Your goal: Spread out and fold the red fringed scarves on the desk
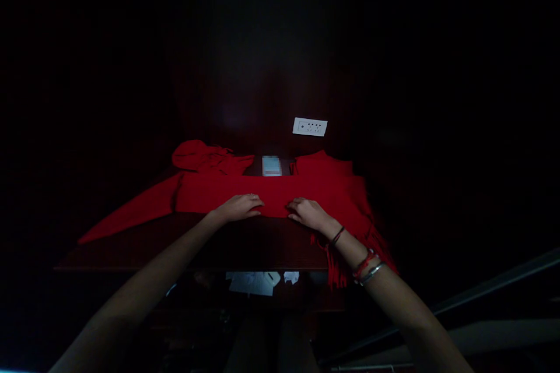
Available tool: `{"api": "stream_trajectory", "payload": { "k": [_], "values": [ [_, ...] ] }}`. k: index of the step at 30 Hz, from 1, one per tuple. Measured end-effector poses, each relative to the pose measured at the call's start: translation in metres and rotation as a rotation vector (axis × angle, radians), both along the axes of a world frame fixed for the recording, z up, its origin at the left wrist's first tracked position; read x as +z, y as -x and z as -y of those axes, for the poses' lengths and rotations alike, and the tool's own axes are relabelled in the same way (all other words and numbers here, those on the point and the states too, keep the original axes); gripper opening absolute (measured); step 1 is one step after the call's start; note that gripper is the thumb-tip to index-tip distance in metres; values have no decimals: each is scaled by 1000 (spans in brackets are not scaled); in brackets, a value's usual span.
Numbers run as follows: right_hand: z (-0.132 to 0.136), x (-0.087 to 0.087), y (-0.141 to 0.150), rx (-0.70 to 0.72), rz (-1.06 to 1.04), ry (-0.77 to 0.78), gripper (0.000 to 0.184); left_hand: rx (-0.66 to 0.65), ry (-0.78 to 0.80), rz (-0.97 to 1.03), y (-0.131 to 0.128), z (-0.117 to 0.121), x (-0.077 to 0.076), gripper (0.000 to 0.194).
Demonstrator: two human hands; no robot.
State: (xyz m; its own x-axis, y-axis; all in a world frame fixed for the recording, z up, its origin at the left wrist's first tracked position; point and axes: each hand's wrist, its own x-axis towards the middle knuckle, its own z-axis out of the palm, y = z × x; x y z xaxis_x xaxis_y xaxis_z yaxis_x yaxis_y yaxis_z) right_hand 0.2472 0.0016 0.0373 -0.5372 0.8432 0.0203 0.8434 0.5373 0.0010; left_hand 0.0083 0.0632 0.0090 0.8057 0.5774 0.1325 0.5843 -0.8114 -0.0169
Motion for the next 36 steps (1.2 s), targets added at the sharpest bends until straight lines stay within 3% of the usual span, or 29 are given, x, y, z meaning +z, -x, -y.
{"api": "stream_trajectory", "payload": {
  "k": [3,5,9,12,14,17,19,21,25,28,30,32,34,36],
  "values": [
    [3,-7,10,-51,137,-35,27,28,-64,4,23,6,10,33],
    [-1,-6,14,-41,190,-44,25,117,-128,-3,57,14,18,36],
    [-11,-6,28,76,220,-89,29,522,-164,-111,144,32,24,59],
    [-16,-11,34,116,233,-111,30,760,-15,-184,192,36,27,63],
    [-21,-14,31,125,215,-128,30,833,43,-90,210,29,39,57],
    [-27,-18,21,129,137,-123,31,1037,-23,133,220,10,71,53],
    [-30,-20,13,123,76,-97,32,1197,-53,140,218,-4,92,54],
    [-29,-21,8,127,30,-61,33,1271,-57,58,212,-14,103,53],
    [-22,-13,5,205,-96,58,31,1213,-27,4,194,-21,103,58],
    [-27,10,16,203,-362,141,26,1091,20,190,177,-20,114,71],
    [-37,32,35,90,-640,220,28,935,48,433,157,-19,129,80],
    [-48,55,62,-85,-966,432,31,748,122,657,126,-17,142,84],
    [-56,74,88,-140,-1186,650,31,635,318,859,87,-14,146,80],
    [-59,83,106,-107,-1286,795,29,553,572,1022,47,-10,142,74]
  ]
}}
